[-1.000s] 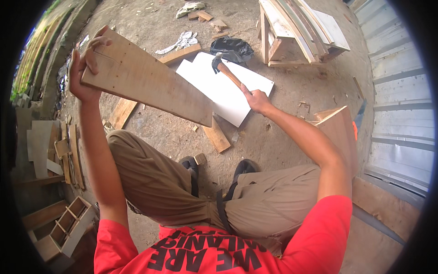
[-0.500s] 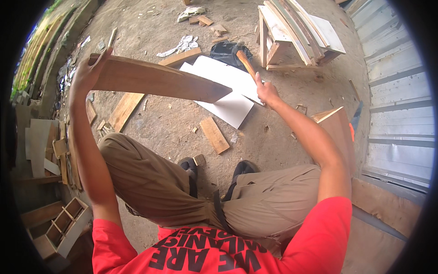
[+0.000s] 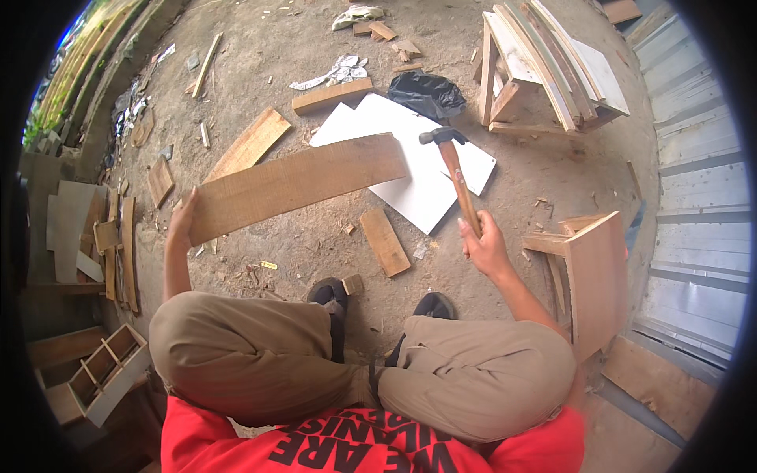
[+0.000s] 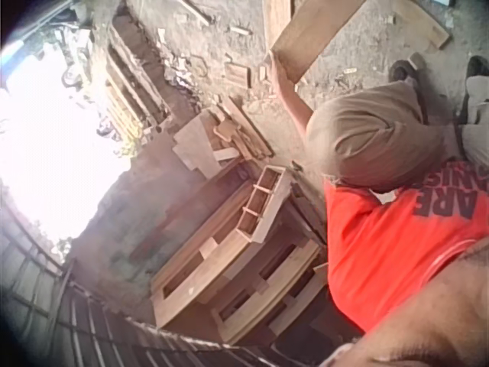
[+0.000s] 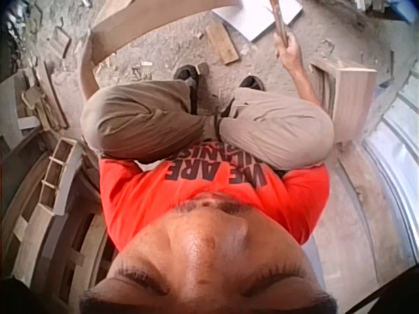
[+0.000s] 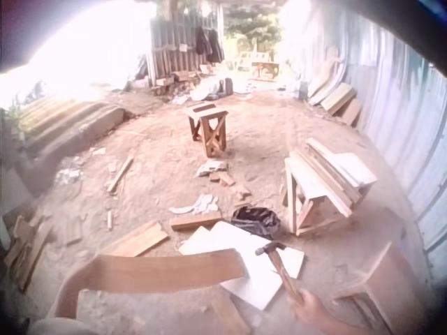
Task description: The person sits on the ground and uses a hammer to drive nails into a wooden plank. They repeatedly position the plank, hammer the nails, and inspect the work. The person also uses the hammer to pry or adjust the wood.
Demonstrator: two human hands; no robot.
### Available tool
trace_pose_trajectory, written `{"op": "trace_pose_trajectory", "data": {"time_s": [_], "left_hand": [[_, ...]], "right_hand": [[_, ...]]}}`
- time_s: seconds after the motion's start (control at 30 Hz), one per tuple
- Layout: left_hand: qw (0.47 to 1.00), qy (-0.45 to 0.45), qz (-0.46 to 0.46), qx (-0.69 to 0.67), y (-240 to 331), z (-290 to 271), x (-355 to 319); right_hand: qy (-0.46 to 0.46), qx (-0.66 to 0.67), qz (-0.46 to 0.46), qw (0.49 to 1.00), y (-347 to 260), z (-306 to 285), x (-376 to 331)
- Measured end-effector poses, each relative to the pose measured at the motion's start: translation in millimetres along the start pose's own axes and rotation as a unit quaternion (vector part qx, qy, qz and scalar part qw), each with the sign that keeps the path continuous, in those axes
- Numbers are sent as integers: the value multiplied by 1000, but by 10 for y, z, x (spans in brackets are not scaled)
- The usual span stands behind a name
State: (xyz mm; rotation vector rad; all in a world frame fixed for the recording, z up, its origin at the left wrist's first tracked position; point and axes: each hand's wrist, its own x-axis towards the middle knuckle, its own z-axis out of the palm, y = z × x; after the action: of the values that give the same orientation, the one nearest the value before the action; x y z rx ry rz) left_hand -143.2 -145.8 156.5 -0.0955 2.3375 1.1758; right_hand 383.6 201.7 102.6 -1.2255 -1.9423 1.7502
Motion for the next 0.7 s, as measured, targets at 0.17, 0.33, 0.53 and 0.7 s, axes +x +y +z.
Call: {"op": "trace_pose_trajectory", "data": {"time_s": [0.17, 0.33, 0.53, 0.7], "left_hand": [[986, -106, -7, -128, -1113, 537, 72], [988, -60, -59, -126, -1713, 1157, -117], [892, 91, 293, 333, -1340, 1492, -425], [824, -52, 382, 414, -1010, 1899, -522]], "right_hand": [[67, -10, -16, 998, 375, 698, -61], [145, -128, -73, 978, 580, 805, -248], [190, -124, -83, 970, 762, 854, -438], [219, -126, -169, 953, 655, 1004, -506]]}}
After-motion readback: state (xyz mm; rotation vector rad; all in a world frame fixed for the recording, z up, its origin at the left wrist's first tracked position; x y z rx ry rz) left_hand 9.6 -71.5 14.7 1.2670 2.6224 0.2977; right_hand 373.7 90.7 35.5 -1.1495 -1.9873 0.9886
